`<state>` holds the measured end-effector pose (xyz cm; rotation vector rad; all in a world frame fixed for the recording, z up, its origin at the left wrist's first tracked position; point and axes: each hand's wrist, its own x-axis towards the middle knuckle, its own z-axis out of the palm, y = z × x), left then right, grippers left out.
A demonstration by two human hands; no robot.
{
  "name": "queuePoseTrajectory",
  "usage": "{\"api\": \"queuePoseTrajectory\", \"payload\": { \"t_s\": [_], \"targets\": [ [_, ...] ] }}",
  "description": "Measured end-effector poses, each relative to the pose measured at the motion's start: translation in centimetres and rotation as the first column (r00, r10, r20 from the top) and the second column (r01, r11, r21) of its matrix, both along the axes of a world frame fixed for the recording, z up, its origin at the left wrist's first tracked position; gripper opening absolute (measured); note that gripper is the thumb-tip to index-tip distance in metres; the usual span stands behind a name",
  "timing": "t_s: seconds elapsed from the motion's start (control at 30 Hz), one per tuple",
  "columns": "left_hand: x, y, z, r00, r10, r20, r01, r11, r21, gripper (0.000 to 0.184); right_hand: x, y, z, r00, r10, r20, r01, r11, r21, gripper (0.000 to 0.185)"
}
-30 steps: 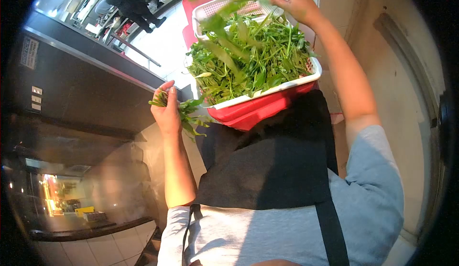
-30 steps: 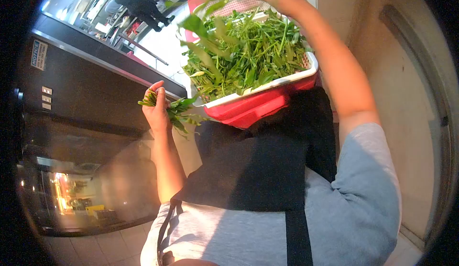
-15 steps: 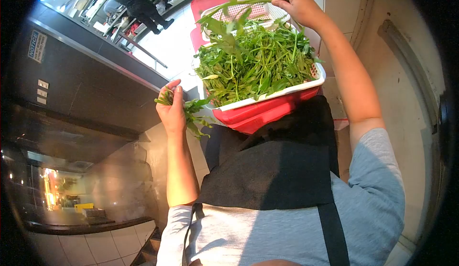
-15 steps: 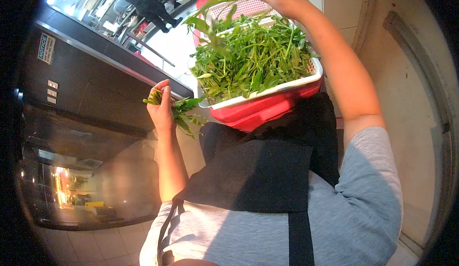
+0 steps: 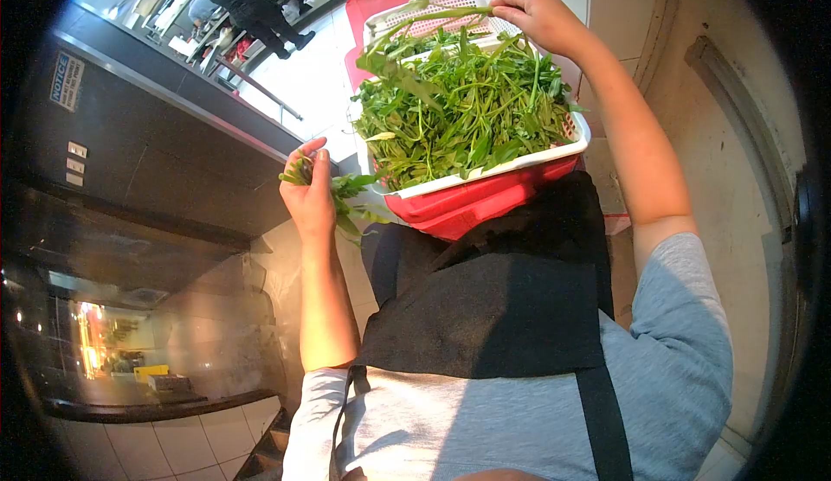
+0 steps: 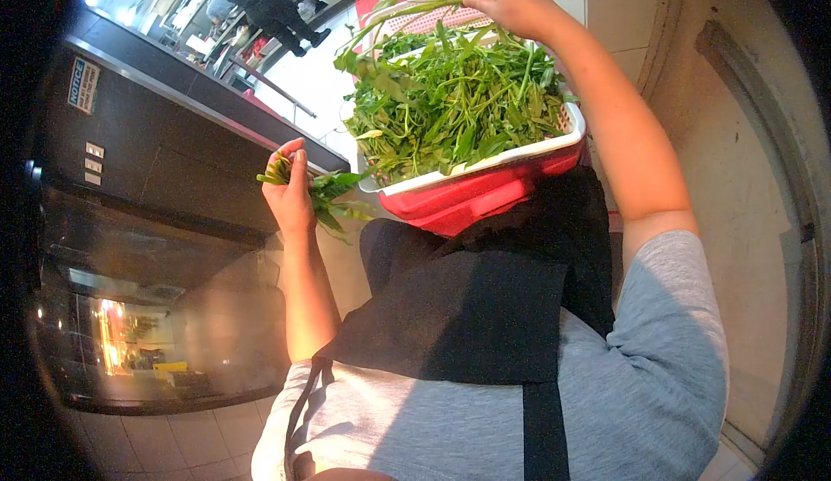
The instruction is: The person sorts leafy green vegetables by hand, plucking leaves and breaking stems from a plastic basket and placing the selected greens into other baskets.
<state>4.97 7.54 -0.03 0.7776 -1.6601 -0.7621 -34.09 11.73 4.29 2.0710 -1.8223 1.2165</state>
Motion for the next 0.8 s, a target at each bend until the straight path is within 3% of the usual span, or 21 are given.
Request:
{"api": "queuePoseTrajectory", "payload": {
  "t_s": [0.07,0.17,0.23,0.33,0.43,0.57,0.63,0.73,0.8],
  "targets": [
    [-0.1,-1.1,0.6,0.987,0.073,0.142,-0.037,0.970,-0.239,0.014,0.8,0.3,0.1,0.999,0.038,-0.021,-0.038,0.999,0.025,0.025],
    [-2.7,1.1,5.4,0.876,0.248,0.414,0.025,0.833,-0.552,0.015,2.5,0.3,-0.2,0.988,0.085,-0.131,-0.085,0.996,0.006,0.025],
    [-4.8,0.9,6.4,0.807,0.293,0.512,0.086,0.800,-0.594,0.019,3.8,-0.1,-0.7,0.983,0.121,-0.140,-0.114,0.992,0.055,0.024],
    [-7.5,-0.3,5.9,0.648,0.381,0.659,0.185,0.761,-0.621,0.027,5.7,-0.2,-1.0,0.961,0.206,-0.188,-0.201,0.979,0.044,0.024],
    [-8.5,-1.2,5.0,0.585,0.458,0.670,0.210,0.712,-0.670,0.026,7.6,0.3,-0.4,0.964,0.211,-0.160,-0.188,0.971,0.148,0.024],
    [-8.5,-1.3,4.6,0.542,0.438,0.717,0.283,0.709,-0.646,0.020,7.8,0.5,0.3,0.953,0.137,-0.269,-0.114,0.989,0.097,0.023],
    [-8.4,-0.9,4.6,0.531,0.414,0.739,0.342,0.694,-0.634,0.017,7.5,-0.1,-0.3,0.948,0.171,-0.270,-0.158,0.985,0.070,0.023],
    [-7.9,-1.0,4.8,0.635,0.280,0.720,0.246,0.810,-0.532,0.015,7.4,-1.0,-1.3,0.943,0.218,-0.253,-0.227,0.974,-0.008,0.024],
    [-7.4,-2.4,4.7,0.822,0.097,0.561,0.199,0.875,-0.442,0.015,7.7,-0.7,-1.5,0.952,0.232,-0.201,-0.240,0.971,-0.018,0.024]
  ]
}}
